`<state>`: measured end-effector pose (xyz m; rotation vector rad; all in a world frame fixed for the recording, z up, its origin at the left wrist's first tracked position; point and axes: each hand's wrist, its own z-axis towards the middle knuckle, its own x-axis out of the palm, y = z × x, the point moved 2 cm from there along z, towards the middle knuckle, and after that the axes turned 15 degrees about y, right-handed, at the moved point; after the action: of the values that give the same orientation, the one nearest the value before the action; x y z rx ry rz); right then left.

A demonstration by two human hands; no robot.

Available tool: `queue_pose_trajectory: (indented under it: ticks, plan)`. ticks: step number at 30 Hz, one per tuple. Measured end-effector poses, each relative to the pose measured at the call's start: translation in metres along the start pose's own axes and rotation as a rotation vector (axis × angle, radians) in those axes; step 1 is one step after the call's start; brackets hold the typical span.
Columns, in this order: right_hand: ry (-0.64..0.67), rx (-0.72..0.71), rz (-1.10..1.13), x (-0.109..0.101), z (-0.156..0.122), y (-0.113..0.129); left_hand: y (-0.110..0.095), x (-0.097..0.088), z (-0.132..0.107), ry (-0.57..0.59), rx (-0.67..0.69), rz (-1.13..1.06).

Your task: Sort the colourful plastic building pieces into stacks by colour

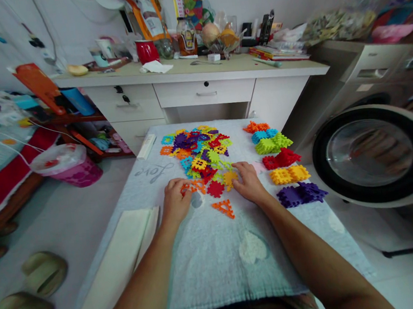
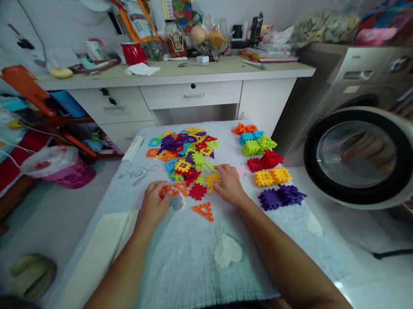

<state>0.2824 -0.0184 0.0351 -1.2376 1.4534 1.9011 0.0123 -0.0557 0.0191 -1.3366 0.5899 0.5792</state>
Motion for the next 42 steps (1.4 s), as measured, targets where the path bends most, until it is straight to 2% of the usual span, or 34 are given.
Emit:
queue_pose_trajectory:
  ticks: [4, 10, 13, 16, 19, 22, 26, 28, 31, 42]
  plan:
    - [0.177, -0.030, -0.118, -0.006, 0.001, 0.004, 0.002, -0.001, 0.000, -0.019, -0.042, 0.040]
    - [0.284, -0.118, -0.277, -0.020, 0.004, 0.010, 0.000, -0.001, 0.000, 0.002, -0.033, 0.033]
    - [0.309, -0.152, -0.316, -0.037, -0.001, 0.015, -0.001, 0.000, 0.001, 0.010, -0.020, 0.034]
    - [0.297, -0.145, -0.314, -0.067, -0.012, 0.010, -0.001, 0.000, 0.001, 0.009, -0.012, 0.034]
    - [0.261, -0.136, -0.308, -0.108, -0.024, -0.013, -0.001, 0.000, 0.001, 0.017, -0.009, 0.032]
    - [0.239, -0.131, -0.339, -0.147, -0.038, -0.051, -0.001, 0.001, 0.001, 0.022, -0.007, 0.025]
    - [0.265, -0.048, -0.406, -0.179, -0.059, -0.103, 0.000, 0.003, 0.001, 0.020, -0.004, 0.022]
    - [0.287, -0.004, -0.420, -0.183, -0.070, -0.120, 0.001, 0.003, 0.001, 0.019, -0.001, 0.027]
    - [0.304, 0.025, -0.423, -0.179, -0.080, -0.133, 0.001, 0.004, 0.002, 0.021, -0.002, 0.036]
    - [0.289, -0.011, -0.375, -0.164, -0.080, -0.143, 0.001, 0.004, 0.002, 0.023, 0.000, 0.034]
